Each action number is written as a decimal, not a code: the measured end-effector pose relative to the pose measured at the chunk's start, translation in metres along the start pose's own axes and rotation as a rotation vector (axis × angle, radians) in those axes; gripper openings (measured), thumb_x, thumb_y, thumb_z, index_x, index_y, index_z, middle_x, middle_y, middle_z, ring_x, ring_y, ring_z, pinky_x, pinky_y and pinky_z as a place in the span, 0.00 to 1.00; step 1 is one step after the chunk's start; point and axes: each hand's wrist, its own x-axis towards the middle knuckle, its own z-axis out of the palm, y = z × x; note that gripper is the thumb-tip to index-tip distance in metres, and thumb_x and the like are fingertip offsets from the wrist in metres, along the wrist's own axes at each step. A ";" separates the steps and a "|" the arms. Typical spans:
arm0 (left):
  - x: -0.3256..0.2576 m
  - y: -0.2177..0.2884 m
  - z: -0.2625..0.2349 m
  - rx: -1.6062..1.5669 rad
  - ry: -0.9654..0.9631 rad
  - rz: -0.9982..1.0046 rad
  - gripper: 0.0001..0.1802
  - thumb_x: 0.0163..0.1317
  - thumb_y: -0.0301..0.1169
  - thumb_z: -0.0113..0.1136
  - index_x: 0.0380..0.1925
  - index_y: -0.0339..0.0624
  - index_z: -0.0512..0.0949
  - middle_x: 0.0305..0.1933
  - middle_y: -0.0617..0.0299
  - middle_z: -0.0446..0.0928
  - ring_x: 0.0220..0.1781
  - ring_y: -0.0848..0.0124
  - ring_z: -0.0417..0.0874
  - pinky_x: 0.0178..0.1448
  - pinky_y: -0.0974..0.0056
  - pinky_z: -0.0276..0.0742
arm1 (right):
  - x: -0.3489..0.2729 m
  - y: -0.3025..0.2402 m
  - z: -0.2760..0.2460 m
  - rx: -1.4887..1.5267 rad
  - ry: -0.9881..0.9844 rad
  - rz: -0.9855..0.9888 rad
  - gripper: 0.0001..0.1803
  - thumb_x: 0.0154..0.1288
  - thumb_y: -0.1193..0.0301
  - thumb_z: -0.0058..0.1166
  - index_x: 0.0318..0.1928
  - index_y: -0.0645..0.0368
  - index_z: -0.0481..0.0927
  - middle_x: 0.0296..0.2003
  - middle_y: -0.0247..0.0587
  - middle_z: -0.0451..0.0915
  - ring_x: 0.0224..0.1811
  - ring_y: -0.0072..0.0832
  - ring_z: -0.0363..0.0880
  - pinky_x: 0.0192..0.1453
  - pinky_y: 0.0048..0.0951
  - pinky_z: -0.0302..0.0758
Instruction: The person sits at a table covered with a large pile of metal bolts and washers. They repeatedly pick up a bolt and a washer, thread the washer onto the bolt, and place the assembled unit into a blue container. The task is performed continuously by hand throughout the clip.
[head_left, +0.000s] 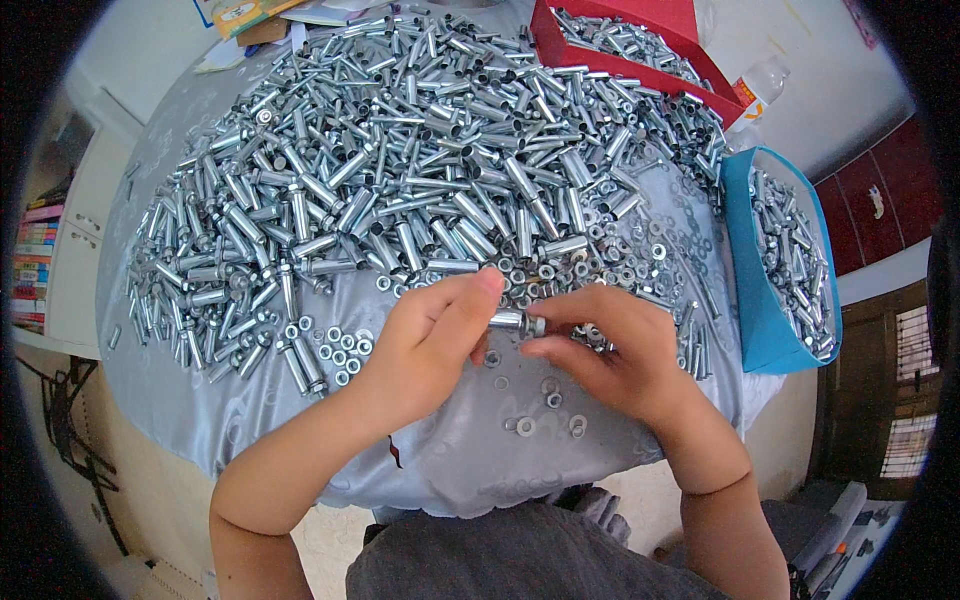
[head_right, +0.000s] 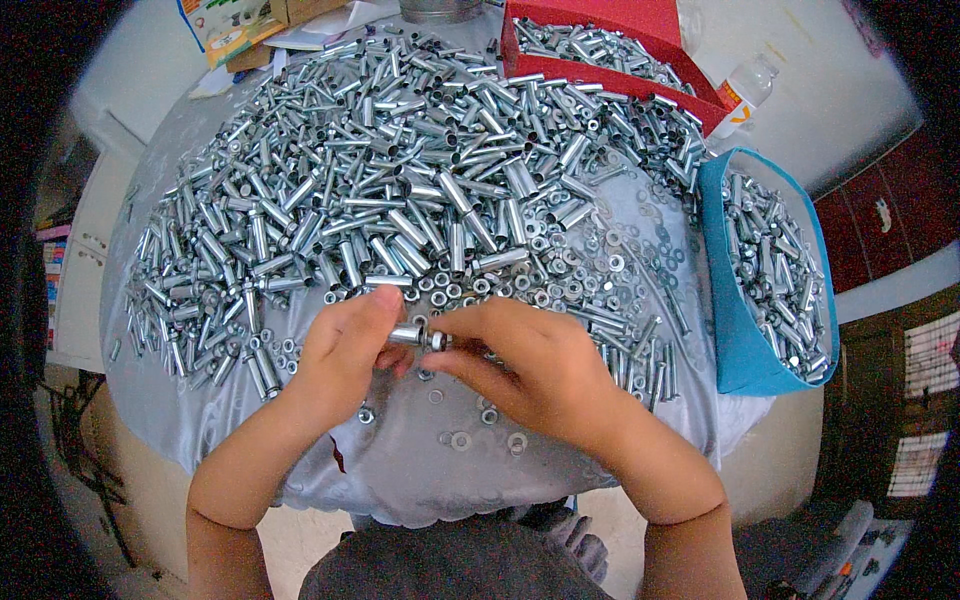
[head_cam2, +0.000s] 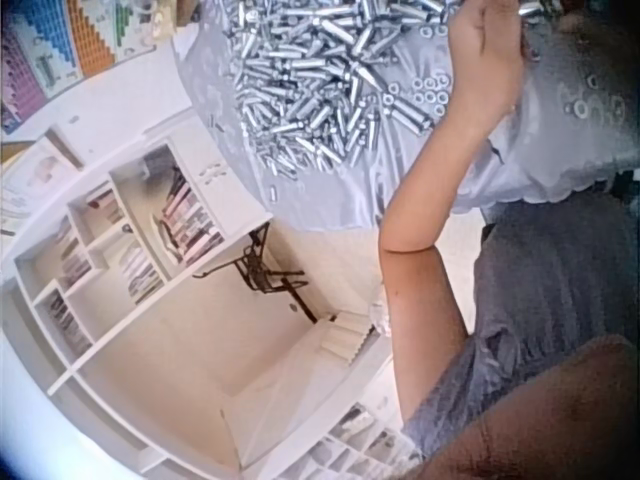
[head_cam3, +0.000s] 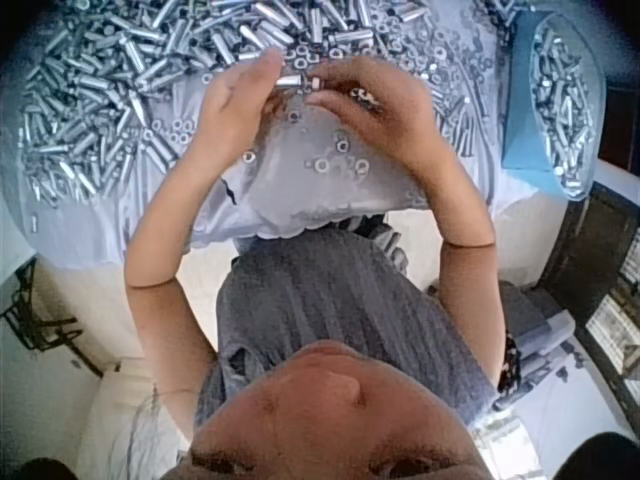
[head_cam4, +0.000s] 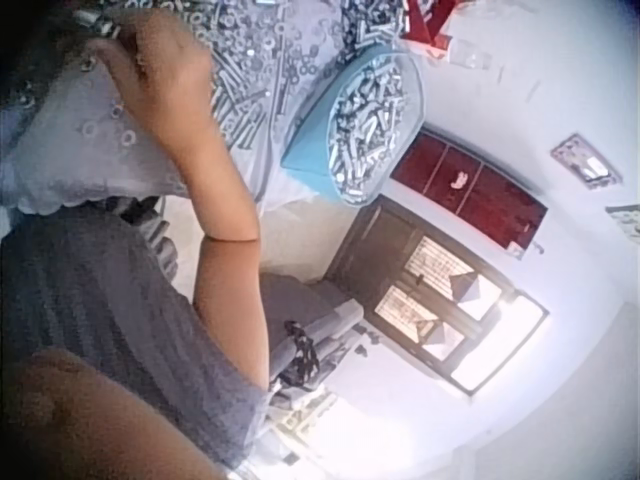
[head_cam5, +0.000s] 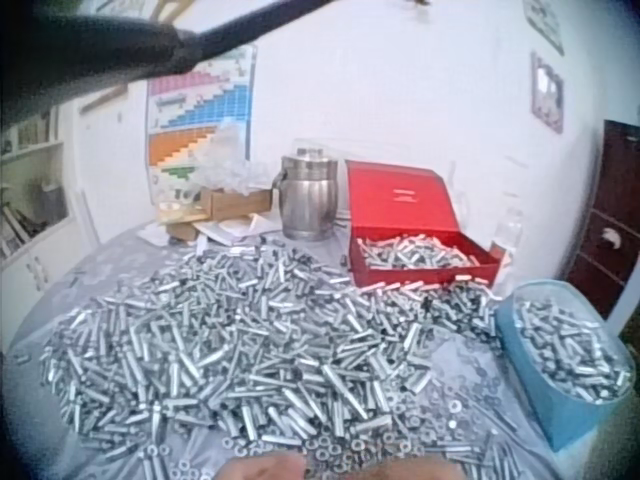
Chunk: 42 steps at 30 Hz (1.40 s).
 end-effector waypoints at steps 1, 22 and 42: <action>-0.001 0.001 0.001 0.006 0.000 0.006 0.22 0.65 0.44 0.42 0.22 0.38 0.71 0.19 0.69 0.66 0.23 0.81 0.64 0.27 0.73 0.60 | -0.002 0.002 -0.004 -0.031 -0.060 0.012 0.14 0.50 0.70 0.60 0.39 0.59 0.76 0.27 0.41 0.76 0.25 0.33 0.77 0.28 0.27 0.73; -0.004 -0.001 0.003 0.043 -0.064 0.034 0.21 0.66 0.41 0.43 0.20 0.37 0.69 0.20 0.69 0.63 0.23 0.82 0.61 0.27 0.73 0.58 | 0.004 0.011 -0.003 -0.094 -0.043 -0.166 0.19 0.45 0.63 0.64 0.38 0.57 0.77 0.23 0.38 0.76 0.24 0.33 0.77 0.24 0.28 0.72; -0.003 -0.002 0.002 0.194 -0.117 0.108 0.17 0.65 0.38 0.44 0.28 0.33 0.71 0.25 0.59 0.66 0.28 0.72 0.66 0.33 0.69 0.63 | 0.003 0.000 -0.004 -0.032 -0.107 -0.036 0.15 0.50 0.66 0.59 0.38 0.58 0.75 0.27 0.41 0.76 0.27 0.37 0.76 0.26 0.32 0.72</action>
